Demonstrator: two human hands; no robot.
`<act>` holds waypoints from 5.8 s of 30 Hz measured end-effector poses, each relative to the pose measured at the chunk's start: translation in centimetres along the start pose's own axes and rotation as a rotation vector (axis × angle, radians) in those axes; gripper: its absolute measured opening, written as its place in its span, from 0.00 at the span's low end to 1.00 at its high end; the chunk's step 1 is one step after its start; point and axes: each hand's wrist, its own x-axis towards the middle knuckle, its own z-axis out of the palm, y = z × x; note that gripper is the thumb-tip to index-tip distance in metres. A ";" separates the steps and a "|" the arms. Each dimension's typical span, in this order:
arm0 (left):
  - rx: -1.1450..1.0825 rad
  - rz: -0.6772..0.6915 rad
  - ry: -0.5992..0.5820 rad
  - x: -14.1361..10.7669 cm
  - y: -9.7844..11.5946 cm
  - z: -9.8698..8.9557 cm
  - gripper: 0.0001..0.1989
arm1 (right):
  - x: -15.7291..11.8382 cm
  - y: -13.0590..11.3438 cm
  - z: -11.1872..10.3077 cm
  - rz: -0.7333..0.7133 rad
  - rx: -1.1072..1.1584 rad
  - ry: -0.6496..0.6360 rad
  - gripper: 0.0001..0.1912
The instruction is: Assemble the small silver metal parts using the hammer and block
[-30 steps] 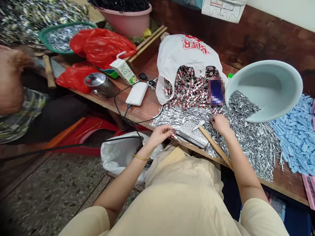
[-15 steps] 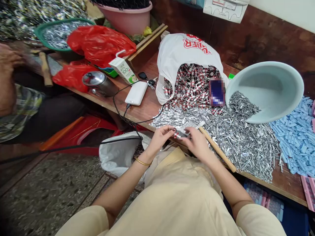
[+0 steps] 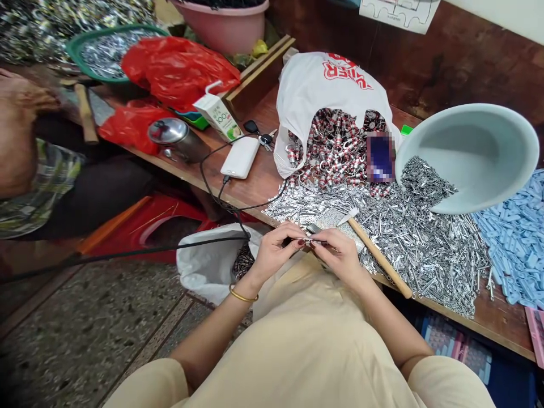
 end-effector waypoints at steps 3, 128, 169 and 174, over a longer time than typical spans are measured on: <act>-0.023 0.029 -0.021 0.0 0.0 -0.5 0.08 | -0.2 -0.3 0.2 -0.051 -0.034 0.014 0.07; 0.442 -0.486 -0.373 4.7 -5.5 -1.1 0.11 | 8.1 4.3 1.8 0.003 -0.535 -0.523 0.16; 0.454 -0.487 -0.186 4.3 -5.5 -1.0 0.09 | 8.3 3.9 1.8 0.064 -0.518 -0.511 0.21; 0.458 -0.520 -0.107 3.8 -5.5 -0.5 0.10 | 8.3 3.9 1.9 0.060 -0.528 -0.516 0.22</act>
